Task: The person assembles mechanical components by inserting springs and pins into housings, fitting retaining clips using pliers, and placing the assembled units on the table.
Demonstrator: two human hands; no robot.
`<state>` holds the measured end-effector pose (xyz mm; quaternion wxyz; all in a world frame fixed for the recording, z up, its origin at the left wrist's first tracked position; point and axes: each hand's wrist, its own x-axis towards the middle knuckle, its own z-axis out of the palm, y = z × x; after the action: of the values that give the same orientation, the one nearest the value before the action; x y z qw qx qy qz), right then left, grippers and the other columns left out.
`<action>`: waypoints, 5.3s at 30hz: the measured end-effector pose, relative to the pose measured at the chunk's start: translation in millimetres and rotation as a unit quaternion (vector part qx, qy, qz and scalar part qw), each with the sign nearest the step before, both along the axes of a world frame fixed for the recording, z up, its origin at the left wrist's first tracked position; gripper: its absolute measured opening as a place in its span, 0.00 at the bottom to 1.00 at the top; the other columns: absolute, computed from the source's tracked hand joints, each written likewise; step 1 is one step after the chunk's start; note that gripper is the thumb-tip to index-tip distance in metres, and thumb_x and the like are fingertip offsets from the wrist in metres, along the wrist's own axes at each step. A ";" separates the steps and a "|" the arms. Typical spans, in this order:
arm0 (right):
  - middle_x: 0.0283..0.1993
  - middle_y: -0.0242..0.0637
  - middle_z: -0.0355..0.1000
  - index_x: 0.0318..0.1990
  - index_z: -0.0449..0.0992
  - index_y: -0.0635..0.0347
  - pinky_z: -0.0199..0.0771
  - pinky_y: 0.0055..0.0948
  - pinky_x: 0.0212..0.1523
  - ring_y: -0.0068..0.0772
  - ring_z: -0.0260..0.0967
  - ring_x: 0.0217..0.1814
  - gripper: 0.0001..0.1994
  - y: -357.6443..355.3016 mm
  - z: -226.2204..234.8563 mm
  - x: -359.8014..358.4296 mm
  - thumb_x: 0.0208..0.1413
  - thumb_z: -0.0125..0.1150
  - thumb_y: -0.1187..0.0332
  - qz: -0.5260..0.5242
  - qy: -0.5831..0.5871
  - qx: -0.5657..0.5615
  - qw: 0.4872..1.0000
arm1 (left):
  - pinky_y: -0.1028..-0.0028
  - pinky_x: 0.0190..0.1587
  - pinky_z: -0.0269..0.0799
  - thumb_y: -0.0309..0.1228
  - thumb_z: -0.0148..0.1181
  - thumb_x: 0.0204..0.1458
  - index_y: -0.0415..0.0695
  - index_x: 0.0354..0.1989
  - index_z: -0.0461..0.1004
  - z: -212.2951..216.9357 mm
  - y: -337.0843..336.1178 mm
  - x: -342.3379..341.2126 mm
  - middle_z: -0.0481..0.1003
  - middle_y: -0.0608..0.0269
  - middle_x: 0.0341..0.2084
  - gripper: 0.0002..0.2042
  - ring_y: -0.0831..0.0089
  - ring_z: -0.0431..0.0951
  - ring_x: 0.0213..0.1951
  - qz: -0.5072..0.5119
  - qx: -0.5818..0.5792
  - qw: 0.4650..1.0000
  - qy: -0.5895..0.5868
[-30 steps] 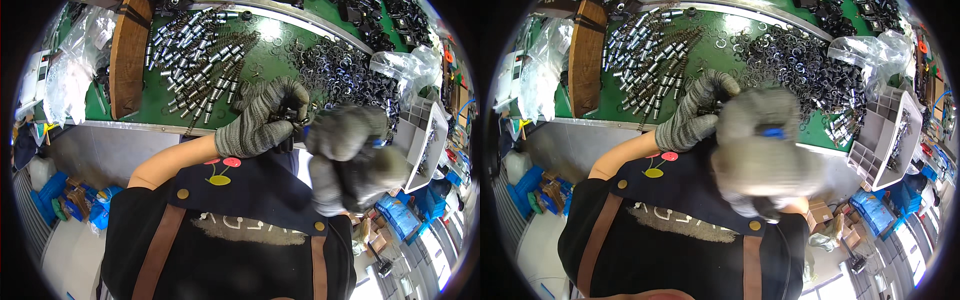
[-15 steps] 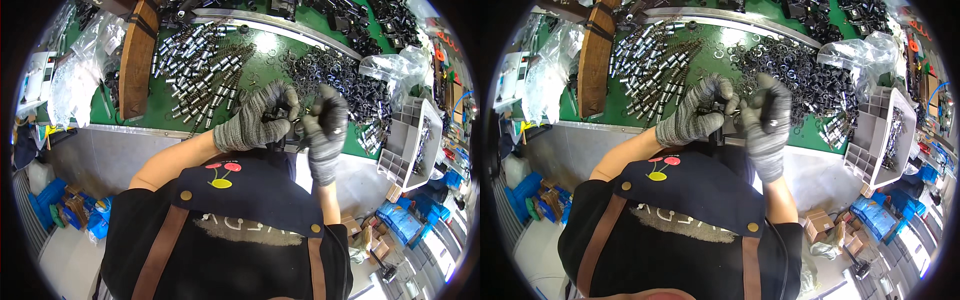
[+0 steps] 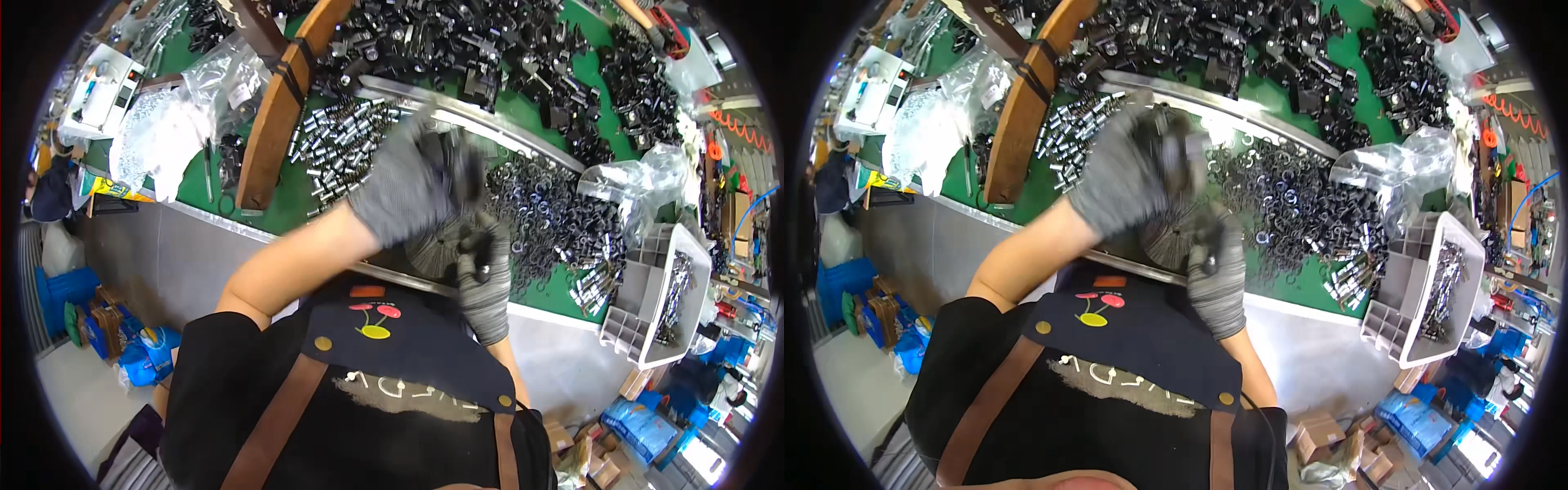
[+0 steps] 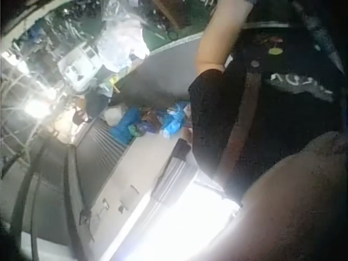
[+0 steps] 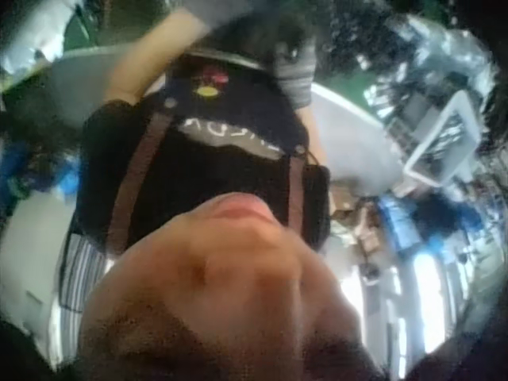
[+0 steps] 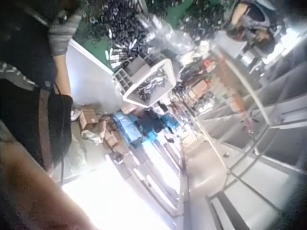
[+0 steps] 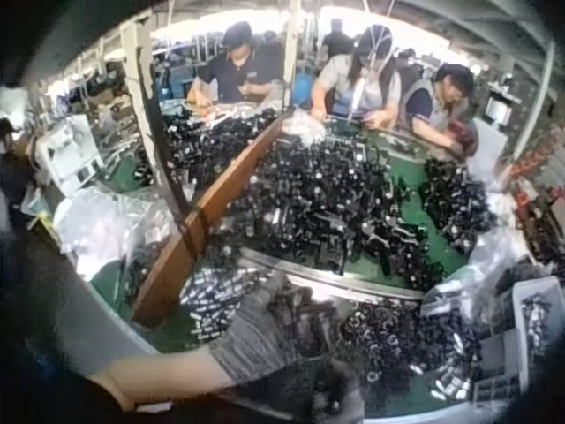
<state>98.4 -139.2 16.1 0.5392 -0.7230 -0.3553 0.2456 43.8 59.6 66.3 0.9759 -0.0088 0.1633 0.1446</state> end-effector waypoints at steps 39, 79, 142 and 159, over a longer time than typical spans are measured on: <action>0.41 0.53 0.76 0.38 0.80 0.58 0.75 0.51 0.48 0.56 0.73 0.46 0.15 -197.2 -17.1 175.8 0.47 0.68 0.59 -0.373 -0.336 -0.499 0.706 | 0.55 0.56 0.76 0.47 0.58 0.59 0.40 0.58 0.69 -12.5 6.5 -2.6 0.75 0.46 0.51 0.26 0.53 0.77 0.52 -0.028 0.286 0.951 -0.112; 0.50 0.37 0.66 0.74 0.49 0.52 0.71 0.31 0.48 0.29 0.65 0.46 0.50 -21.1 52.5 76.9 0.46 0.77 0.64 -0.082 0.088 0.378 0.918 | 0.72 0.51 0.71 0.40 0.59 0.60 0.41 0.44 0.75 -60.6 -59.5 -28.9 0.73 0.63 0.35 0.14 0.74 0.75 0.44 -0.052 0.440 0.896 -0.025; 0.37 0.35 0.61 0.61 0.64 0.59 0.65 0.24 0.30 0.25 0.59 0.34 0.22 46.9 105.9 48.8 0.62 0.59 0.62 0.191 0.227 0.389 0.872 | 0.72 0.54 0.69 0.39 0.59 0.59 0.42 0.54 0.69 -67.6 -67.1 -22.4 0.73 0.63 0.41 0.19 0.75 0.73 0.45 -0.017 0.457 0.889 -0.025; 0.35 0.31 0.71 0.44 0.70 0.62 0.70 0.22 0.35 0.21 0.66 0.33 0.12 58.6 98.8 29.4 0.57 0.64 0.69 0.096 0.165 0.319 0.928 | 0.71 0.55 0.71 0.29 0.57 0.59 0.42 0.59 0.64 -76.6 -67.5 -32.2 0.70 0.62 0.49 0.20 0.74 0.71 0.52 -0.007 0.533 0.846 -0.008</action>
<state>127.8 -80.6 114.8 0.7666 -0.4242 -0.3884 0.2857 11.7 -7.9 -10.4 0.8325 0.5132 0.0528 0.2021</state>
